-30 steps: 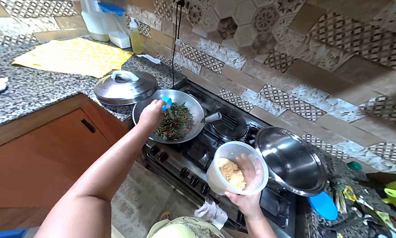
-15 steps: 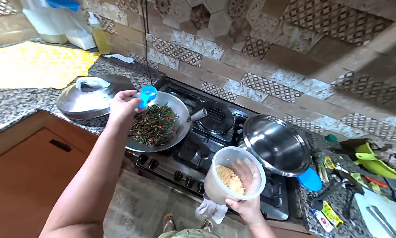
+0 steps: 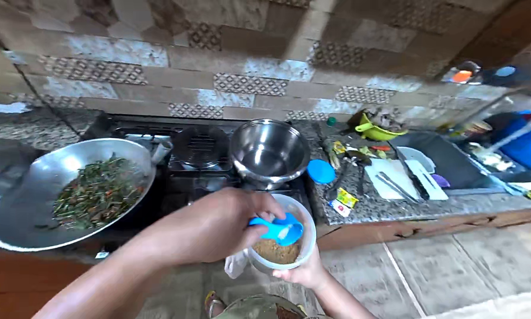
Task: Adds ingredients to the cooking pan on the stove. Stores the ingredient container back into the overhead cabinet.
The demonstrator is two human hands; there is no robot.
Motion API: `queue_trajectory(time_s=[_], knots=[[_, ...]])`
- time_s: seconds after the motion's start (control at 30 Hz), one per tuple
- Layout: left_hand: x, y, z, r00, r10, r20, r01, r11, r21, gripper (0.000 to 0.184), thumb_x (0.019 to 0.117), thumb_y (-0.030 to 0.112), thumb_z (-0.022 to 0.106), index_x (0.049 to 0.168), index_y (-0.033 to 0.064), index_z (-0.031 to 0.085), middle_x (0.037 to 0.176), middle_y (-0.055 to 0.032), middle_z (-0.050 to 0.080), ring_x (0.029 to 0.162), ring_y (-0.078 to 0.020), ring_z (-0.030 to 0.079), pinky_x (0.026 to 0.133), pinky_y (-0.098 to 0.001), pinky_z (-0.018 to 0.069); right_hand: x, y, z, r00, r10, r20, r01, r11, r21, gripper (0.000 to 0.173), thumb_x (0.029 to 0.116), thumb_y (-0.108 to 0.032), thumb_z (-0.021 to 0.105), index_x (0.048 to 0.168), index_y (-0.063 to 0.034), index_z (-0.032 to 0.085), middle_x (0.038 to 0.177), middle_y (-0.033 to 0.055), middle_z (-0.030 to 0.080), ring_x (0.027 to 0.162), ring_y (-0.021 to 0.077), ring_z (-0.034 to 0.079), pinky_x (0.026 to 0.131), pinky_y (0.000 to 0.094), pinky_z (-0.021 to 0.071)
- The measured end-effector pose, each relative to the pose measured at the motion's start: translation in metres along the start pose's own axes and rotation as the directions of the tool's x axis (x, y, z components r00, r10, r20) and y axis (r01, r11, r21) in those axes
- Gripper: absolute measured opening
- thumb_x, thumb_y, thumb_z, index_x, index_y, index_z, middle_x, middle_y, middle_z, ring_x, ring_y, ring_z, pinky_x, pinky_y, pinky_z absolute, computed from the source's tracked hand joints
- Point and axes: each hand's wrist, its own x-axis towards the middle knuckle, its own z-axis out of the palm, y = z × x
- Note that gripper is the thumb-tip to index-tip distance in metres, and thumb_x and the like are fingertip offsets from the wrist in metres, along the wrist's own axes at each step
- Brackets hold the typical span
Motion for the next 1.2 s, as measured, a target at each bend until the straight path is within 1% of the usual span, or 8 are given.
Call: queue_trajectory(time_s=[0.13,0.3,0.4,0.53,0.93,1.03,1.1,1.2], knots=[[0.083,0.032,0.069,0.988,0.155,-0.026,-0.154,0.986,0.059,0.025,0.1017,0.031,0.063,0.119,0.0154,0.074,0.109,0.0032,0.075,0.107,-0.0066,0.068,0.100,-0.0290,0.0531,-0.043,-0.009,-0.088,0.993,0.032,-0.117,-0.040,0.997,-0.065,0.121,0.0672,-0.055,0.092,0.158,-0.0069,0.027,0.149,-0.0003,0.052,0.135,0.0042,0.052,0.113,0.0268,0.0470],[0.186,0.049,0.146,0.964,-0.108,-0.241,0.046,0.968,-0.248,0.022,0.0953,0.018,0.068,0.116,0.0107,0.072,0.108,0.0037,0.075,0.097,-0.0029,0.071,0.088,-0.0245,0.0607,-0.101,-0.022,-0.224,0.966,0.047,-0.254,-0.084,0.987,-0.138,0.118,0.0674,-0.058,0.090,0.158,-0.0128,0.029,0.149,-0.0015,0.053,0.135,0.0066,0.052,0.113,0.0285,0.0473],[0.248,0.041,0.210,0.951,-0.308,0.016,0.285,0.859,-0.424,0.024,0.0981,0.016,0.066,0.120,0.0050,0.069,0.104,-0.0035,0.074,0.089,-0.0068,0.070,0.083,-0.0275,0.0596,-0.129,-0.041,-0.293,0.918,0.105,-0.383,-0.180,0.970,-0.165,0.123,0.0646,-0.053,0.093,0.156,-0.0045,0.026,0.147,-0.0007,0.054,0.133,0.0032,0.053,0.112,0.0259,0.0477],[0.318,0.015,0.293,0.872,-0.391,0.295,0.471,0.836,-0.282,0.033,0.1045,0.018,0.060,0.131,0.0005,0.063,0.119,-0.0148,0.070,0.100,-0.0164,0.069,0.091,-0.0367,0.0561,-0.151,-0.063,-0.360,0.858,0.150,-0.490,-0.244,0.961,-0.133,0.119,0.0640,-0.044,0.094,0.152,-0.0020,0.027,0.141,-0.0062,0.059,0.129,-0.0018,0.055,0.110,0.0228,0.0485],[0.512,-0.012,0.378,0.888,-0.288,0.358,0.375,0.905,-0.203,0.035,0.1058,0.023,0.058,0.137,0.0060,0.062,0.134,-0.0152,0.063,0.101,-0.0235,0.068,0.095,-0.0451,0.0539,-0.127,-0.037,-0.509,0.732,0.153,-0.664,-0.331,0.932,-0.150,0.107,0.0626,-0.033,0.096,0.141,0.0064,0.035,0.128,-0.0062,0.067,0.118,-0.0033,0.062,0.104,0.0233,0.0532],[0.558,-0.024,0.367,0.956,-0.230,0.179,0.282,0.888,-0.363,0.029,0.1041,0.020,0.059,0.128,0.0037,0.066,0.119,-0.0125,0.071,0.096,-0.0187,0.071,0.091,-0.0399,0.0586,-0.100,-0.022,-0.562,0.721,0.087,-0.687,-0.271,0.948,-0.164,0.106,0.0617,-0.035,0.097,0.140,0.0062,0.040,0.129,0.0018,0.067,0.119,0.0070,0.064,0.104,0.0310,0.0546],[0.593,-0.023,0.350,0.993,-0.043,-0.108,-0.004,0.915,-0.403,0.024,0.1021,0.020,0.061,0.118,0.0051,0.071,0.106,-0.0052,0.073,0.087,-0.0071,0.070,0.082,-0.0276,0.0590,-0.079,-0.013,-0.595,0.722,0.015,-0.692,-0.217,0.954,-0.205,0.100,0.0634,-0.036,0.096,0.141,0.0003,0.043,0.131,0.0010,0.067,0.121,0.0097,0.064,0.106,0.0342,0.0536],[0.655,0.007,0.317,0.866,0.251,-0.433,-0.389,0.882,-0.266,0.020,0.0998,0.018,0.062,0.109,0.0053,0.074,0.104,-0.0001,0.075,0.094,0.0014,0.069,0.086,-0.0179,0.0579,-0.062,0.003,-0.643,0.729,-0.070,-0.681,-0.118,0.967,-0.226,0.089,0.0690,-0.035,0.094,0.142,-0.0107,0.049,0.130,-0.0023,0.068,0.119,0.0110,0.065,0.105,0.0355,0.0541]])
